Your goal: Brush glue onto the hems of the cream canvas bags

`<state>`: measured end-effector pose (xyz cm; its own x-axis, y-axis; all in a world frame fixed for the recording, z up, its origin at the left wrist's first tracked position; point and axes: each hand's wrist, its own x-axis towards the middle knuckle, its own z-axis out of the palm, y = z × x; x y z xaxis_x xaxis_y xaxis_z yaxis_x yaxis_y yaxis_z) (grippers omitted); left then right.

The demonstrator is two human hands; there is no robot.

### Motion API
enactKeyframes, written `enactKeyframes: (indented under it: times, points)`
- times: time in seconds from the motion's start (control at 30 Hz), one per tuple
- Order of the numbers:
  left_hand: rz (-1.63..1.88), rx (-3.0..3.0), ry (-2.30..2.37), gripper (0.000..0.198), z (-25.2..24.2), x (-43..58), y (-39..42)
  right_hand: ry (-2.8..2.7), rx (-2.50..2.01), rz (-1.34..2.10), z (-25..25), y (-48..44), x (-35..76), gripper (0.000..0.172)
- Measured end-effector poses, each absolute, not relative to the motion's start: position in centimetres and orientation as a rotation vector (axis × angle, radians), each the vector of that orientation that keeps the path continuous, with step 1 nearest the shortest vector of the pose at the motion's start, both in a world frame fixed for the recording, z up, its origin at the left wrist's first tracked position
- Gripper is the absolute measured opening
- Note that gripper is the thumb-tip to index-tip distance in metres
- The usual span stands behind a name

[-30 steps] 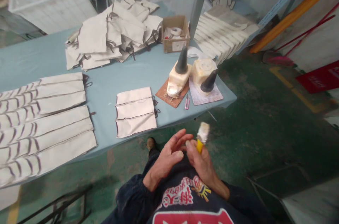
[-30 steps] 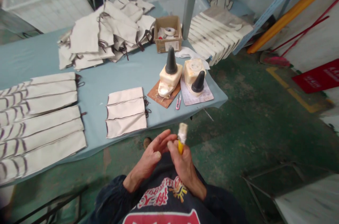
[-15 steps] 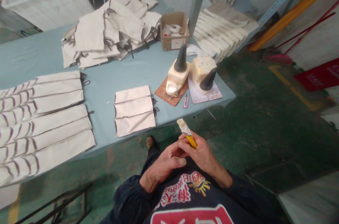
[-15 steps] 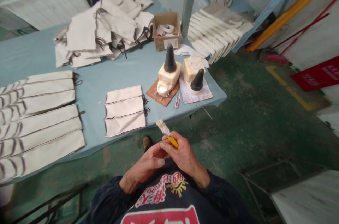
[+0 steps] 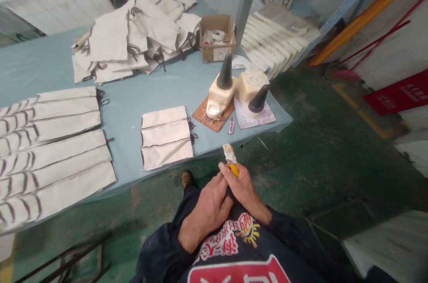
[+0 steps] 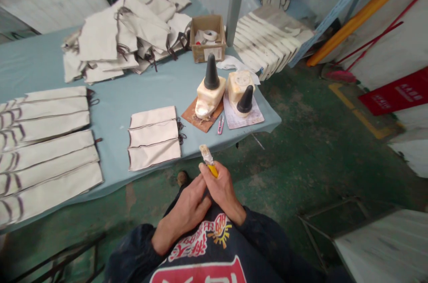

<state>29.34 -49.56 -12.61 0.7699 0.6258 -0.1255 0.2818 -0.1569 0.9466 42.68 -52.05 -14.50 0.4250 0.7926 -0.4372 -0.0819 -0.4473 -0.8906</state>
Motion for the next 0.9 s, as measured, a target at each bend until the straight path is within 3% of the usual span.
enactKeyframes:
  times: [0.17, 0.33, 0.47, 0.63, 0.9]
  points:
    - [0.372, 1.743, 0.627, 0.074, -12.2, 29.0, -49.0, -0.599, -1.678, 1.367, -13.8, -52.5, 43.4, 0.055]
    - [0.383, 1.588, 0.638, 0.063, -12.7, 29.1, -49.8, -0.651, -1.731, 1.169, -13.4, -53.5, 42.1, 0.04]
    - [0.376, 1.328, 0.644, 0.047, -12.2, 29.9, -50.0, -0.67, -1.782, 1.177, -13.5, -54.0, 41.6, 0.059]
    - [0.389, 1.044, 0.577, 0.05, -11.6, 30.2, -49.2, -0.739, -1.594, 1.387, -13.4, -54.5, 42.8, 0.08]
    - [0.342, 1.284, 0.609, 0.067, -12.6, 29.5, -49.6, -0.604, -1.536, 1.407, -13.4, -54.6, 43.4, 0.044]
